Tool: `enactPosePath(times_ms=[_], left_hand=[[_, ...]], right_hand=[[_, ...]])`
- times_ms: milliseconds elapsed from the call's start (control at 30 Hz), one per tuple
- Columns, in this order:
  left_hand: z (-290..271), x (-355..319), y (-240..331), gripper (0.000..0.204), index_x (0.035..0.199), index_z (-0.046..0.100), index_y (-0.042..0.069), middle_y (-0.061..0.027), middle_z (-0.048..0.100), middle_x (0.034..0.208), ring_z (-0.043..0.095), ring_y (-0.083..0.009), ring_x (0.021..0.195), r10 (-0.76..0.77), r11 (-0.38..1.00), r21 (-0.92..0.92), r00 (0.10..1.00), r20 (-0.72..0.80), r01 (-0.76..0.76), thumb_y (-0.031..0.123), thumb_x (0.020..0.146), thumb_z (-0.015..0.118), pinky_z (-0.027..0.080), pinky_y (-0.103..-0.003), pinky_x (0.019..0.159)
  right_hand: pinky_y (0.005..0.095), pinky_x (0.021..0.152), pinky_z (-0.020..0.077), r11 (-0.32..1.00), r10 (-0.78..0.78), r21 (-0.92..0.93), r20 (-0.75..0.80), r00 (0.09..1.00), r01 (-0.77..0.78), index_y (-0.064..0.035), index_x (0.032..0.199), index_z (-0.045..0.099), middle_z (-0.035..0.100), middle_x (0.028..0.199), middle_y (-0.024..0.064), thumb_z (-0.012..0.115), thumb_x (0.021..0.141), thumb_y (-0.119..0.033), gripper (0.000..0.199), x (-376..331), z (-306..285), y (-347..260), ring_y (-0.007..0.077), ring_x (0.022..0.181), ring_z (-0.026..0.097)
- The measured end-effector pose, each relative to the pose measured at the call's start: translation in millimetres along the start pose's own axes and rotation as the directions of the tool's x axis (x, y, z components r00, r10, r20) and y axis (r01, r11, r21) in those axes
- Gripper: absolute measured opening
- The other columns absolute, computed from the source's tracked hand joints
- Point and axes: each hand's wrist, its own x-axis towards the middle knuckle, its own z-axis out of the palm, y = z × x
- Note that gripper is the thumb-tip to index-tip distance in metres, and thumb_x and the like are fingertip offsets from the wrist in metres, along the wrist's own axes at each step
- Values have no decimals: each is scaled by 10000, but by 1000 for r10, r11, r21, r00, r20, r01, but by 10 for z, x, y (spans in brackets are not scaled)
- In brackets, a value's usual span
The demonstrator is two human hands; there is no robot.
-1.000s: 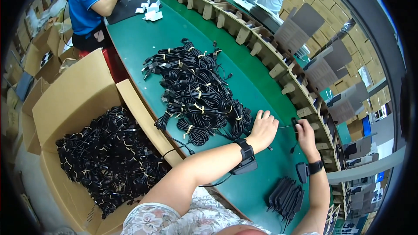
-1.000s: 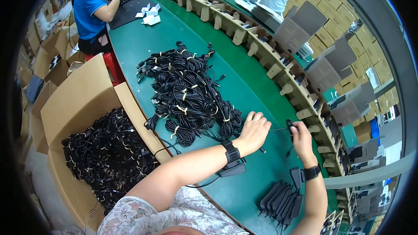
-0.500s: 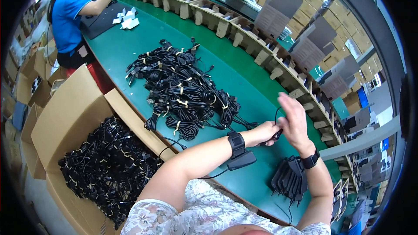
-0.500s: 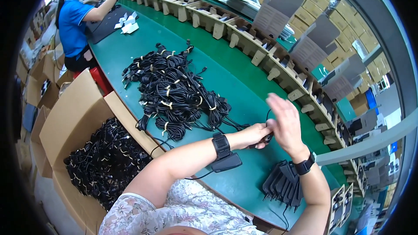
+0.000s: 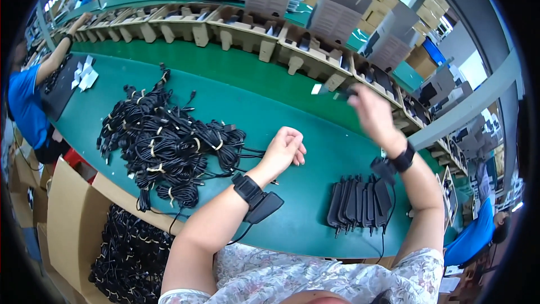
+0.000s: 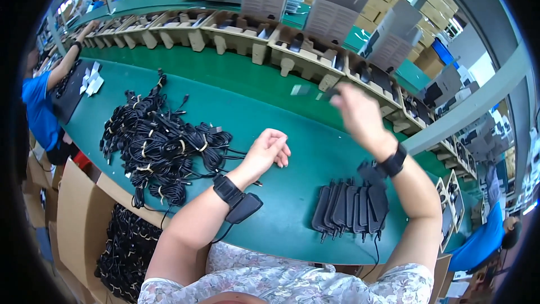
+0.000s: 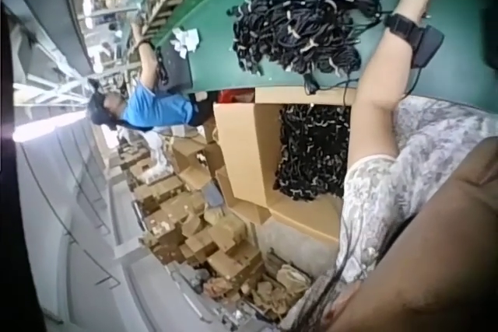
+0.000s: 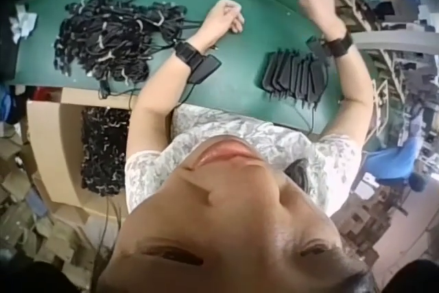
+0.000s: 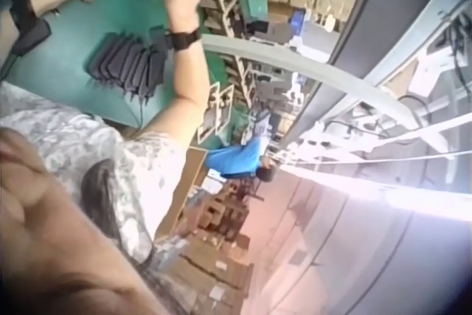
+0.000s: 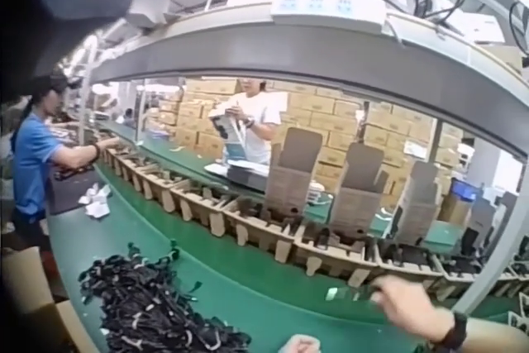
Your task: Untangling, sorting, and organizing black electronic cables and plastic components on an assembly workbench.
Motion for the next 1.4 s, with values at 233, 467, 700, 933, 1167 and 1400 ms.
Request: enactPosePath(times_ms=[233, 467, 700, 933, 1167, 1400], left_hand=[[36, 13, 21, 172, 1062, 408, -3, -75, 541, 781, 577, -129, 566, -6, 998, 70, 998, 67, 1, 88, 923, 451, 451, -226, 486], [-33, -25, 54, 175, 1079, 422, 19, -81, 546, 833, 581, -137, 632, -24, 997, 78, 996, 82, 18, 117, 936, 442, 462, -238, 553], [-49, -3, 32, 178, 1088, 421, 13, -86, 547, 845, 585, -139, 642, -9, 997, 78, 997, 78, 3, 92, 930, 444, 466, -238, 560], [-59, 1, -11, 176, 1085, 425, 10, -85, 547, 845, 588, -138, 644, 8, 994, 111, 998, 67, -16, 74, 924, 454, 469, -234, 559], [-90, 38, -21, 167, 1071, 436, 3, -81, 546, 843, 594, -140, 647, 6, 994, 112, 998, 64, -14, 68, 919, 464, 471, -229, 552], [-141, 11, -48, 158, 1061, 445, -1, -78, 545, 838, 595, -139, 648, 19, 994, 110, 998, 57, -25, 59, 916, 465, 473, -228, 553]], right_hand=[[400, 670, 471, 814, 183, -556, -32, 983, -169, -84, 937, 613, 625, 833, 110, 542, 820, -205, 182, 578, -132, 1470, 303, 832, 589], [361, 689, 468, 522, 80, -817, 333, 940, 244, -110, 738, 676, 633, 813, 53, 562, 753, -165, 128, 997, 286, 1605, 221, 890, 585], [372, 677, 491, 683, 384, -722, 226, 895, -110, -100, 734, 690, 656, 912, 115, 513, 804, -147, 196, 1062, 931, 1739, 260, 845, 631], [398, 722, 494, 804, 575, -300, 174, 799, -513, 9, 882, 654, 645, 887, 208, 507, 818, -205, 267, 1047, 1016, 1980, 347, 820, 631], [388, 763, 485, 701, 680, 259, 35, 732, -664, 47, 953, 614, 611, 899, 275, 597, 782, -198, 299, 728, 1100, 2080, 376, 890, 596], [408, 784, 474, 783, 604, -164, -27, 796, -600, -76, 962, 645, 635, 923, 190, 596, 768, -196, 234, 781, 1073, 1968, 362, 891, 596]])
